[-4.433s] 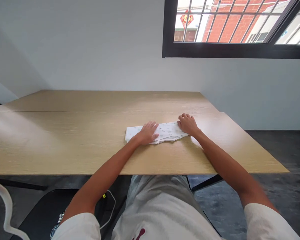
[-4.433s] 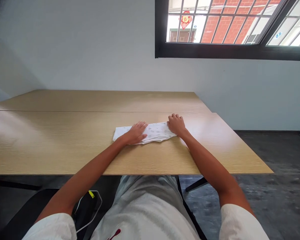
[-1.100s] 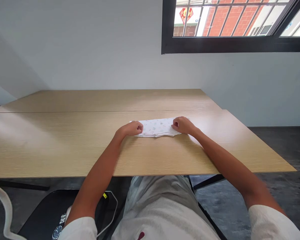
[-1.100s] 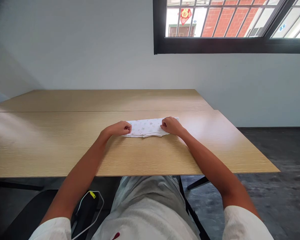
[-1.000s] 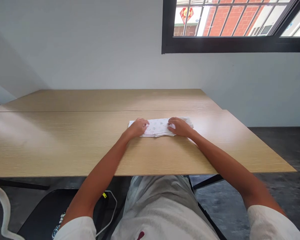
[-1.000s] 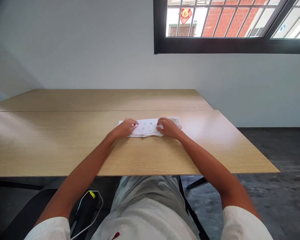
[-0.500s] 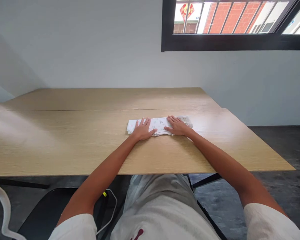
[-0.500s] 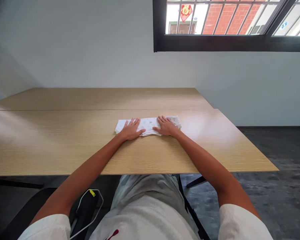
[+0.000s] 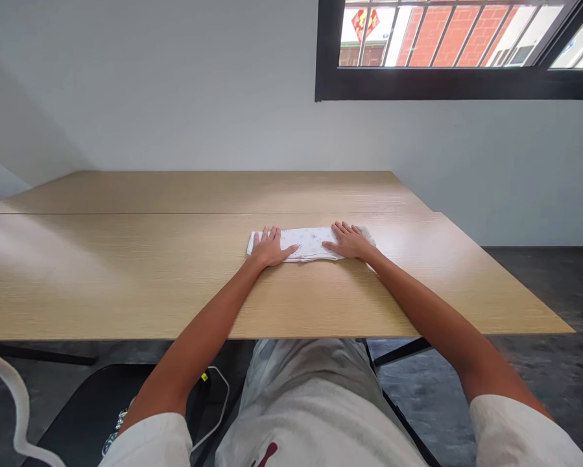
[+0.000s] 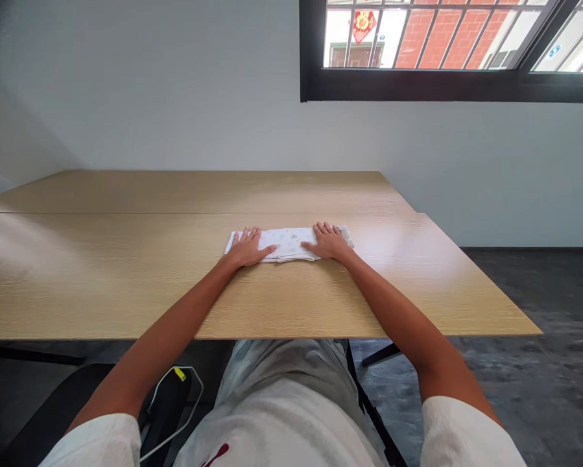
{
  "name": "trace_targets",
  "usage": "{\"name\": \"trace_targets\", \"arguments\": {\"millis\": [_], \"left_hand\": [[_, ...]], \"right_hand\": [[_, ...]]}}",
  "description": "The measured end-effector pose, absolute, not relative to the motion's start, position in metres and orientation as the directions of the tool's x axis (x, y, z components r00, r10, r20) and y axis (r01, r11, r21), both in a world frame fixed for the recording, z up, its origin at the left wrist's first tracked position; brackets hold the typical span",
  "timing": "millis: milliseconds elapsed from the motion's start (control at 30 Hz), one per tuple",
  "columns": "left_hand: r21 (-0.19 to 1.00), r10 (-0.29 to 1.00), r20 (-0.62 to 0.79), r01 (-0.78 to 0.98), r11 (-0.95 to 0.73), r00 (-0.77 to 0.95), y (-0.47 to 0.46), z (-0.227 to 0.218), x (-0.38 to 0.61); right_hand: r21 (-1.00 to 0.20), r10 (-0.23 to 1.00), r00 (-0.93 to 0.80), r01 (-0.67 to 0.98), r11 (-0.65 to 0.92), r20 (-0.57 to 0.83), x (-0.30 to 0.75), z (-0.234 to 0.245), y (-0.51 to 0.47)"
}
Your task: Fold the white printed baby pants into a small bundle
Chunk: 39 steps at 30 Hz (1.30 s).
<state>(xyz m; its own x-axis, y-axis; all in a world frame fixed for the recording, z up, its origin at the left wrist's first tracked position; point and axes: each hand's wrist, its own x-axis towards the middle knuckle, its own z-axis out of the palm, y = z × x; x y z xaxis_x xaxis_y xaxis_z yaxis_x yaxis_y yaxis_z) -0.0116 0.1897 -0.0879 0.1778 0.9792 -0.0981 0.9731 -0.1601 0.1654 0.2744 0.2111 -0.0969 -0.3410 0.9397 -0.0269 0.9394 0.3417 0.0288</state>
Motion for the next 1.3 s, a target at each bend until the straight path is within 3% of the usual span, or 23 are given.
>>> {"name": "trace_targets", "arguments": {"millis": [233,400,567,700,800,900,1033,1133,1300], "left_hand": [[0.136,0.956,-0.064,0.951,-0.277,0.288,0.175,-0.079,-0.005],[0.095,0.978,-0.132,0.984,-0.148,0.159,0.16,-0.067,0.004],[0.079,0.972,-0.063,0.972,-0.219,0.224,0.176,-0.063,-0.013],[0.137,0.948,-0.084,0.946,-0.294,0.307,0.198,-0.063,-0.04],[0.165,0.965,0.055,0.951,-0.262,0.256,0.205,-0.064,-0.05],[0.207,0.971,0.148,0.954,-0.217,0.189,0.205,-0.065,-0.05],[0.258,0.977,0.106,0.943,-0.208,0.187,0.203,-0.066,-0.046],[0.259,0.977,0.057,0.942,-0.215,0.207,0.199,-0.062,-0.046],[0.244,0.946,-0.059,0.923,-0.297,0.32,0.197,-0.06,-0.048]], "right_hand": [[0.038,0.948,-0.315,0.948,0.316,-0.04,0.276,-0.083,0.197],[0.028,0.976,-0.199,0.979,0.202,-0.087,0.299,-0.065,0.198],[-0.036,0.98,-0.132,0.991,0.128,-0.149,0.318,-0.04,0.196],[-0.267,0.826,-0.414,0.905,0.331,-0.381,0.305,-0.017,0.172],[-0.447,0.621,-0.652,0.755,0.48,-0.436,0.282,-0.014,0.149],[-0.471,0.599,-0.733,0.673,0.57,-0.321,0.259,-0.023,0.131],[-0.428,0.626,-0.778,0.551,0.716,0.046,0.236,-0.029,0.116],[-0.461,0.469,-0.866,0.35,0.815,0.172,0.223,-0.033,0.107],[-0.497,0.224,-0.942,0.073,0.865,0.25,0.2,-0.051,0.088]]}}
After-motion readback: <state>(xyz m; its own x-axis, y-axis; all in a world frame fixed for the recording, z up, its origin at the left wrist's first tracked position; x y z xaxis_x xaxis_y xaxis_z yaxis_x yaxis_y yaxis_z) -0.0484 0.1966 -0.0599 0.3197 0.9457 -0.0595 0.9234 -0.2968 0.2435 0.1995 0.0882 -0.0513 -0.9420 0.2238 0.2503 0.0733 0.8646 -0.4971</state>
